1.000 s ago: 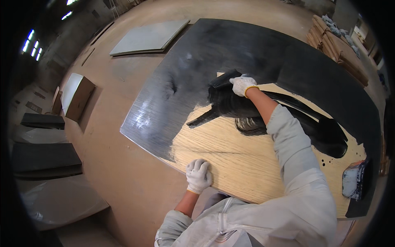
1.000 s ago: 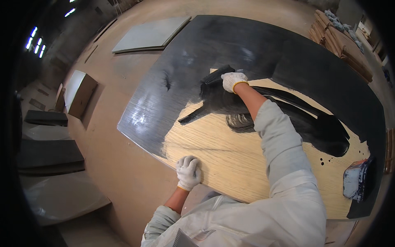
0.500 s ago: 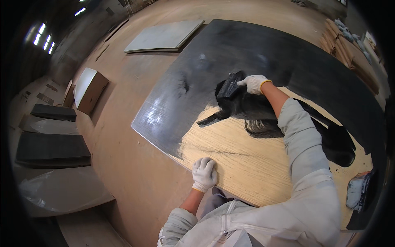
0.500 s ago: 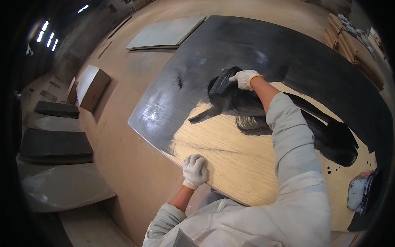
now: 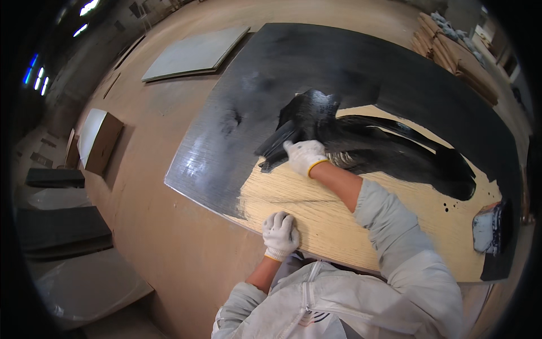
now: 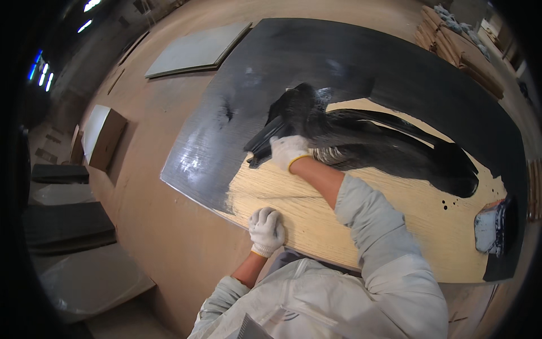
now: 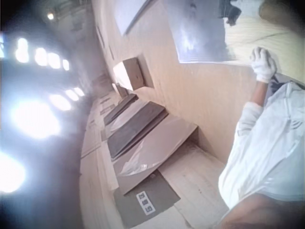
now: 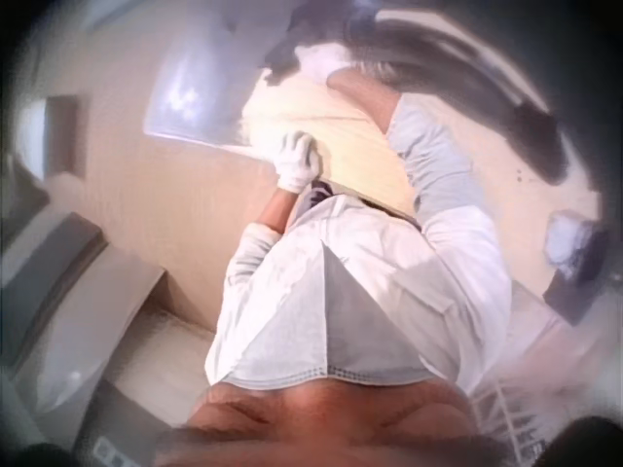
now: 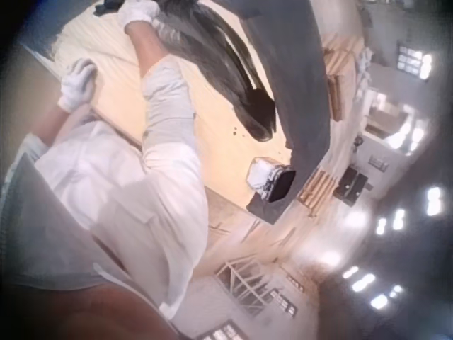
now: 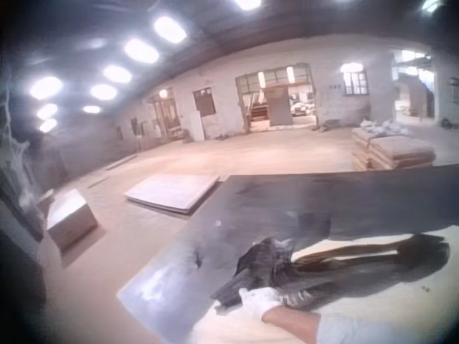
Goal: The person applies black paint to a large wooden board using a brush. They repeatedly dip the brush into a paint bucket and spread the paint across the surface in broad strokes, covering the board progressively.
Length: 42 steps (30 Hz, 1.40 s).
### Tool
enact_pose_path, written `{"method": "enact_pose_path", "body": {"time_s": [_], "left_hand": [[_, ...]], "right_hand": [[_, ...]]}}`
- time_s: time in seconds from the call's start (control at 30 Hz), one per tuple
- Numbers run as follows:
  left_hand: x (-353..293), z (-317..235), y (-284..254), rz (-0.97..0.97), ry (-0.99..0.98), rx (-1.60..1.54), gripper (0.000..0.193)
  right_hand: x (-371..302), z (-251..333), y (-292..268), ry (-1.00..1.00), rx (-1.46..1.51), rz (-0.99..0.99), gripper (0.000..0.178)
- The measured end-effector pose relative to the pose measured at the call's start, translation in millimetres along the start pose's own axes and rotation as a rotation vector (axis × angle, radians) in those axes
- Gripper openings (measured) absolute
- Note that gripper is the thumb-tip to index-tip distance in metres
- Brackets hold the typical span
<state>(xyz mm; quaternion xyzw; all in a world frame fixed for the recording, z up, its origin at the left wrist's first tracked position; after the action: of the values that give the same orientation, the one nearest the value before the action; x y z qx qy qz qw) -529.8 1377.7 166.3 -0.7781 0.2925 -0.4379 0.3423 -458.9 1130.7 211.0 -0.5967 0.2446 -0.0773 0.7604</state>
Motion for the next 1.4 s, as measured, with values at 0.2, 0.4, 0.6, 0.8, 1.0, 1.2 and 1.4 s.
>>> {"method": "enact_pose_path", "body": {"time_s": [0.2, 0.4, 0.6, 0.8, 1.0, 1.2, 1.4], "left_hand": [[-14.5, 12.9, -0.7, -0.001, 0.014, -0.037, 0.034], [-5.5, 2.0, 2.1, 0.068, 0.087, -0.131, 0.03], [-9.9, 9.8, -8.7, 0.076, 0.113, -0.108, 0.029], [-8.4, 0.3, -0.6, 0.069, 0.156, -0.128, 0.031], [-6.4, 3.4, -5.2, 0.076, 0.121, -0.112, 0.03], [-6.0, -4.8, 2.5, 0.087, 0.125, -0.114, 0.03], [-14.0, 2.6, -2.1, 0.065, 0.09, -0.037, 0.025]], "right_hand": [[-97.5, 3.9, 9.0, -0.052, -0.041, 0.238, 0.055], [-117.9, -209.8, -34.2, 0.561, 0.0, 0.032, 0.061], [-151.6, -53.1, 6.2, 0.258, -0.055, 0.23, 0.063], [-146.1, -131.4, -17.3, 0.476, -0.079, 0.118, 0.056], [-132.9, -32.1, 1.4, 0.207, -0.012, 0.258, 0.058], [-114.5, -255.4, -33.7, 0.711, 0.039, 0.019, 0.06], [-45.9, -229.1, -34.4, 0.563, 0.071, -0.075, 0.05]]}}
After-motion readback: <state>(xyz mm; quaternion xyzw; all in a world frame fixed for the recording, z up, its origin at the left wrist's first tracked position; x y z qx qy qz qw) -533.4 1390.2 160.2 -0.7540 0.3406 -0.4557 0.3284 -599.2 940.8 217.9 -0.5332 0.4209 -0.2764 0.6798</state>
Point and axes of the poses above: each hand's wrist, its own x-axis towards the middle knuckle, its own y-axis out of the palm, z = x × y, the point moved 6 cm from there along x, towards the middle knuckle
